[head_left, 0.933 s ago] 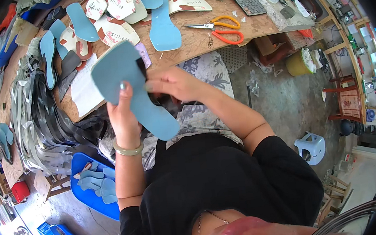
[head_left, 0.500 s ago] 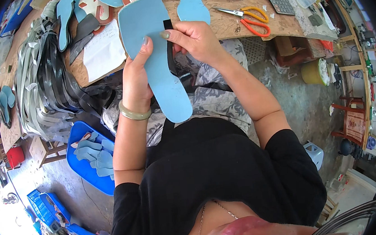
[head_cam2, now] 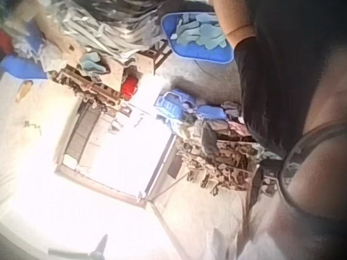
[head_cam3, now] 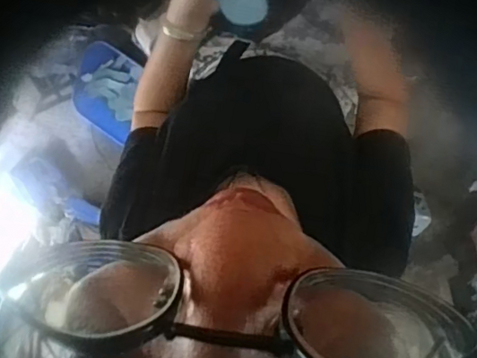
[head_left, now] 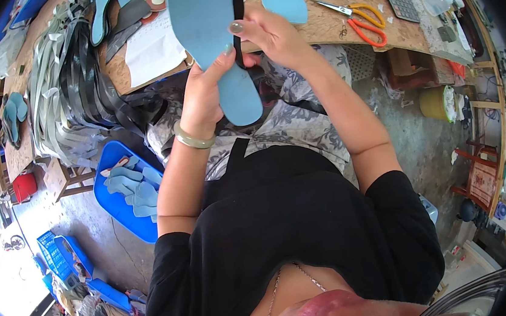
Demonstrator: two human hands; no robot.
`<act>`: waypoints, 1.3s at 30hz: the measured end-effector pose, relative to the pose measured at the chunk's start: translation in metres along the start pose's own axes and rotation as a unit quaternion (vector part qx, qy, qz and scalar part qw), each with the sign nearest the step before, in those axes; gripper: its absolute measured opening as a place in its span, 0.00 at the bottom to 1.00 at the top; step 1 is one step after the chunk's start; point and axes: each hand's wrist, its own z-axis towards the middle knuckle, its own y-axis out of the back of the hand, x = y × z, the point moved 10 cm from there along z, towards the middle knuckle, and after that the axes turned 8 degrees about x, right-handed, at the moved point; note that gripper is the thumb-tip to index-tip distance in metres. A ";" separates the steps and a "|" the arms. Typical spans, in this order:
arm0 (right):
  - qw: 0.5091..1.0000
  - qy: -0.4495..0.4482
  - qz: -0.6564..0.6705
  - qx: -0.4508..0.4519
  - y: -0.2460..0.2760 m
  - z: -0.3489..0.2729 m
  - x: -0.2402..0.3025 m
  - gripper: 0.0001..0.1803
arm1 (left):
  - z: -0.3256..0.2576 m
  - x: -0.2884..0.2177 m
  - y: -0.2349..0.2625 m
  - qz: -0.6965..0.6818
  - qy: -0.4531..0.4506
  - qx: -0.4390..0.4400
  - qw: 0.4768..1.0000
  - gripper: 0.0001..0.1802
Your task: The person applies black adhesive border strips around the edges of shoe insoles by hand, cutting excess strip material with scissors and pressing the edges into place.
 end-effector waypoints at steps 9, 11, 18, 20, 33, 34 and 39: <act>0.979 -0.036 0.095 -0.177 -0.004 -0.062 -0.017 0.15 | -0.007 -0.043 -0.013 -0.040 -0.175 -0.052 0.982 0.23; 0.985 -0.035 0.093 -0.142 -0.009 -0.061 -0.005 0.09 | -0.007 -0.049 -0.011 -0.058 -0.197 -0.027 0.978 0.25; 0.994 -0.028 0.062 -0.089 -0.021 -0.065 0.001 0.08 | -0.018 -0.058 -0.011 -0.066 -0.250 -0.012 0.966 0.27; 0.995 -0.002 0.048 -0.093 -0.023 -0.064 0.005 0.07 | -0.021 -0.060 -0.009 -0.052 -0.257 -0.019 0.965 0.27; 0.989 -0.119 0.079 -0.048 -0.033 -0.059 -0.011 0.07 | -0.031 -0.055 0.002 -0.013 -0.243 -0.127 0.961 0.21; 0.994 -0.083 0.048 -0.056 -0.033 -0.060 -0.012 0.07 | -0.027 -0.047 0.008 0.002 -0.217 -0.151 0.964 0.20; 0.996 -0.068 0.021 -0.048 -0.026 -0.054 -0.027 0.08 | -0.025 -0.028 0.014 0.025 -0.167 -0.152 0.974 0.11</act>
